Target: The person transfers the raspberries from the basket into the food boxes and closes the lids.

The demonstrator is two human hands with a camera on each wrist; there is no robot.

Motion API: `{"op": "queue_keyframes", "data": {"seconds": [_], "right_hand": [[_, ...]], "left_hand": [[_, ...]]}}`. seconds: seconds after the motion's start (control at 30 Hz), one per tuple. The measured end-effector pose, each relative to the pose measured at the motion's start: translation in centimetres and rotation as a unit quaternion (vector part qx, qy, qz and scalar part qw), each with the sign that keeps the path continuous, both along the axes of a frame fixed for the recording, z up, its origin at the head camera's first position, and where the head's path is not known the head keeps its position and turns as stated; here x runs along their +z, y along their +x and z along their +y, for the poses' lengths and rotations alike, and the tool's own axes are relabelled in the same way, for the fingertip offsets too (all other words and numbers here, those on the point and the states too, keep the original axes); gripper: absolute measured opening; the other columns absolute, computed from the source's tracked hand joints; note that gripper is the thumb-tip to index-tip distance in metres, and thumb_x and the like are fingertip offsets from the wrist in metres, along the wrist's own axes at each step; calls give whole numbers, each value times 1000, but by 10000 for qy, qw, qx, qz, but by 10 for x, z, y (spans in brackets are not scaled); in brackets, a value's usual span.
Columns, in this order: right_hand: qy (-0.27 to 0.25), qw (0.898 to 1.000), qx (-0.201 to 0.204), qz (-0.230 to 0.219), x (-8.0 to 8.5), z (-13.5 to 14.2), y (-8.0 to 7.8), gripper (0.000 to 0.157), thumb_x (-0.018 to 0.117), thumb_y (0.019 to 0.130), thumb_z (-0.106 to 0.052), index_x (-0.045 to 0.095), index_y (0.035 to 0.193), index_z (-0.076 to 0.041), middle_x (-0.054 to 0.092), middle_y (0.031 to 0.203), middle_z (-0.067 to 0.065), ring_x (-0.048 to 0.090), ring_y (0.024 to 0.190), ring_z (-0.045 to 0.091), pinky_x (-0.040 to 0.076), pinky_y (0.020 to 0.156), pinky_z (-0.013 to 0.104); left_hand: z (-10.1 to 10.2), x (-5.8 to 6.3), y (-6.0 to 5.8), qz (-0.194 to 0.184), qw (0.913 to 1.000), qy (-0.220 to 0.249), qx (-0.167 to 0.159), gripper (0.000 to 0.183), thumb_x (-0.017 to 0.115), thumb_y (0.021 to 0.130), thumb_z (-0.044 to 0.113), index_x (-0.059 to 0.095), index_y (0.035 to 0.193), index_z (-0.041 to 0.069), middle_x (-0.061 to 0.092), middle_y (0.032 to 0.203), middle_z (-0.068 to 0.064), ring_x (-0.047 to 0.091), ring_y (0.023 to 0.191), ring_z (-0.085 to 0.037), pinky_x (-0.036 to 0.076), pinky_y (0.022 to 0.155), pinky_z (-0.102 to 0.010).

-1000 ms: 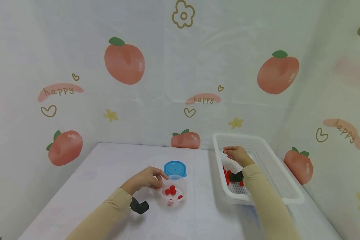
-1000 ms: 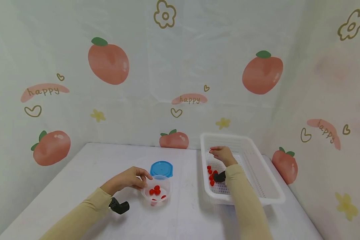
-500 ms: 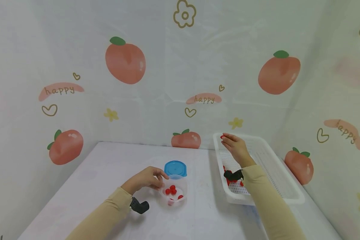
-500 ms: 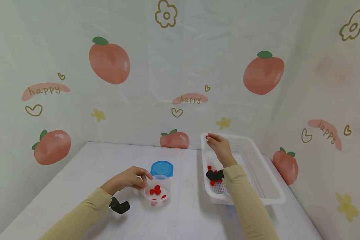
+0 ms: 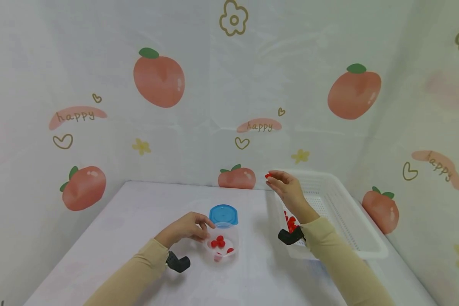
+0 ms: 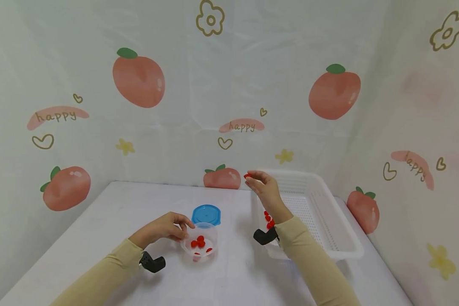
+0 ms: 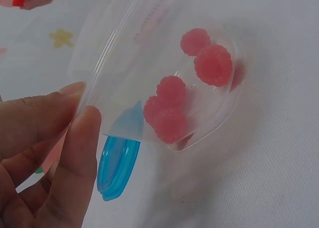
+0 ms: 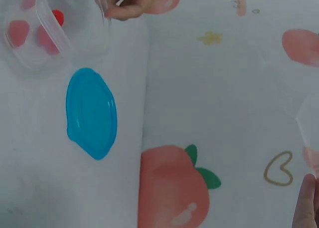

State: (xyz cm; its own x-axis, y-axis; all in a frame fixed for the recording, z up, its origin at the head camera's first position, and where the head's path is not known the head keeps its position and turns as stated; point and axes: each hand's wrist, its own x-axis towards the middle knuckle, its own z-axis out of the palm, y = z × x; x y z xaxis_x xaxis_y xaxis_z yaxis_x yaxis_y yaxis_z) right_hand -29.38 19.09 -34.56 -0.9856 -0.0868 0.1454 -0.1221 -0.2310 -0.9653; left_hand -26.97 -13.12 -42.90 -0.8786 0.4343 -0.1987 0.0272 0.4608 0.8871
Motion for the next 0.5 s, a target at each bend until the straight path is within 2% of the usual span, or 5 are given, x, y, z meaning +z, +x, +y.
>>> {"op": "queue_keyframes", "data": {"seconds": [0.17, 0.33, 0.5], "right_hand": [[109, 9996, 263, 90, 1, -16, 14, 27, 59, 94, -3, 53, 119, 5, 57, 109, 0, 63, 99, 10, 51, 95, 23], [451, 9979, 450, 139, -2, -31, 29, 34, 60, 94, -6, 50, 122, 9, 57, 109, 2, 65, 100, 14, 51, 95, 26], [728, 9961, 501, -85, -10, -42, 41, 34, 63, 93, -7, 52, 121, 8, 59, 106, 4, 65, 99, 15, 48, 100, 36]], "left_hand": [[0, 0, 1, 2, 10000, -11, 16, 29, 73, 83, 4, 68, 111, 1, 58, 81, -7, 62, 67, -15, 59, 69, -29], [0, 1, 2, 29, 10000, -11, -10, 29, 73, 82, 5, 68, 111, 1, 58, 82, -7, 62, 66, -15, 59, 69, -29], [0, 1, 2, 51, 10000, -51, 2, 29, 73, 82, 5, 69, 111, 1, 58, 82, -7, 62, 66, -15, 59, 69, -29]]}}
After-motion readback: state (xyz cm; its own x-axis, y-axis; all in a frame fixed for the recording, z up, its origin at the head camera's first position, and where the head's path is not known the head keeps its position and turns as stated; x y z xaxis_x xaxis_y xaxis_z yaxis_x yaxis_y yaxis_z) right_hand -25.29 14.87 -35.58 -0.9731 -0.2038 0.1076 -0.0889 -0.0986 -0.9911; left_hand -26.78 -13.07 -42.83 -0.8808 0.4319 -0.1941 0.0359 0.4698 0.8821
